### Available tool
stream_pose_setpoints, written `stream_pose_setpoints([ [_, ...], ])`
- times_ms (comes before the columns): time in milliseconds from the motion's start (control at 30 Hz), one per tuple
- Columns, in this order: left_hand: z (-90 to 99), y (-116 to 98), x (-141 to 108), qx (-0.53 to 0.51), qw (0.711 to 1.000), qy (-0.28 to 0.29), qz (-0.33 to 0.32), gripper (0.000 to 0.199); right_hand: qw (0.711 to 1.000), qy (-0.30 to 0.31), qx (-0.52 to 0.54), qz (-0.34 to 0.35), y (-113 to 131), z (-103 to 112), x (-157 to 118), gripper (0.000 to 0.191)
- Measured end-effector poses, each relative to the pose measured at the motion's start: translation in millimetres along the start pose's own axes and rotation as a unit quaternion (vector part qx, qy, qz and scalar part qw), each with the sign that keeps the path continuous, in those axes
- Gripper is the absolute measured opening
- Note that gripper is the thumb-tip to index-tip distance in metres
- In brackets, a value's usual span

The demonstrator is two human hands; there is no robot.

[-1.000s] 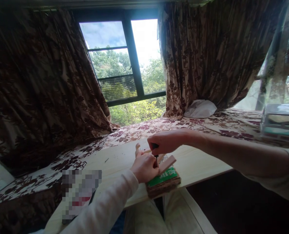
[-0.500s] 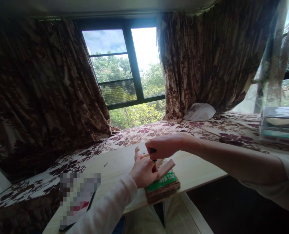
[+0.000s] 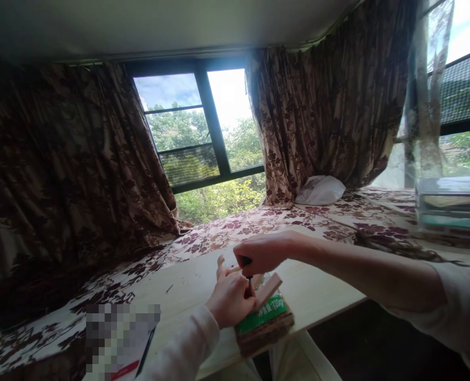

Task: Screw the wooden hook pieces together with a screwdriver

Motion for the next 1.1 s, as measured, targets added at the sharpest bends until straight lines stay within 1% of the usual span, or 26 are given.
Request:
stream_pose_setpoints([
  [100, 1.3, 1.2, -0.5, -0.004, 1.0, 0.003, 0.006, 0.019, 1.0, 0.002, -0.001, 0.009, -0.6, -0.1, 4.8, 0.019],
  [233, 0.2, 1.0, -1.7, -0.022, 1.0, 0.018, 0.003, 0.012, 1.0, 0.009, 0.007, 0.014, -3.4, -3.4, 8.0, 0.02],
  [300, -0.8, 1.6, -1.7, -0.033, 0.999, 0.023, 0.003, 0.011, 1.0, 0.008, 0.015, 0.016, -4.3, -3.5, 7.1, 0.02],
  [467, -1.4, 2.7, -0.3, -0.044, 0.999, 0.017, 0.003, 0.017, 1.0, 0.029, 0.011, 0.0, -7.0, -3.4, 4.8, 0.026],
  [733, 1.7, 3.4, -1.2, -0.045, 0.999, 0.009, 0.014, 0.018, 0.999, 0.027, 0.017, -0.036, -19.5, -4.9, 8.0, 0.031],
  [833, 0.9, 2.7, -0.8, -0.046, 0.999, 0.018, 0.008, 0.017, 0.999, 0.038, 0.023, -0.018, -16.4, -5.0, 6.0, 0.029],
  [933, -0.5, 2.3, 0.6, -0.047, 0.999, 0.027, 0.008, 0.016, 0.999, 0.045, 0.018, 0.006, -9.7, -4.3, 5.1, 0.023],
  [1000, -0.8, 2.0, 1.5, -0.046, 0.998, 0.03, 0.009, 0.017, 0.999, 0.037, 0.002, 0.01, -6.9, -2.8, 5.6, 0.018],
  [1100, -0.8, 0.9, 1.9, -0.043, 0.999, 0.03, 0.006, 0.023, 0.999, 0.026, -0.012, 0.014, -4.5, -1.2, 6.2, 0.017],
])
Point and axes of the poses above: each hand's wrist, its own x-axis towards the middle knuckle, its own z-axis out of the back of the hand, y = z × x, the point moved 8 cm from there along x, towards the middle knuckle, and after that the axes turned 8 degrees about -x, right-handed, at the moved point
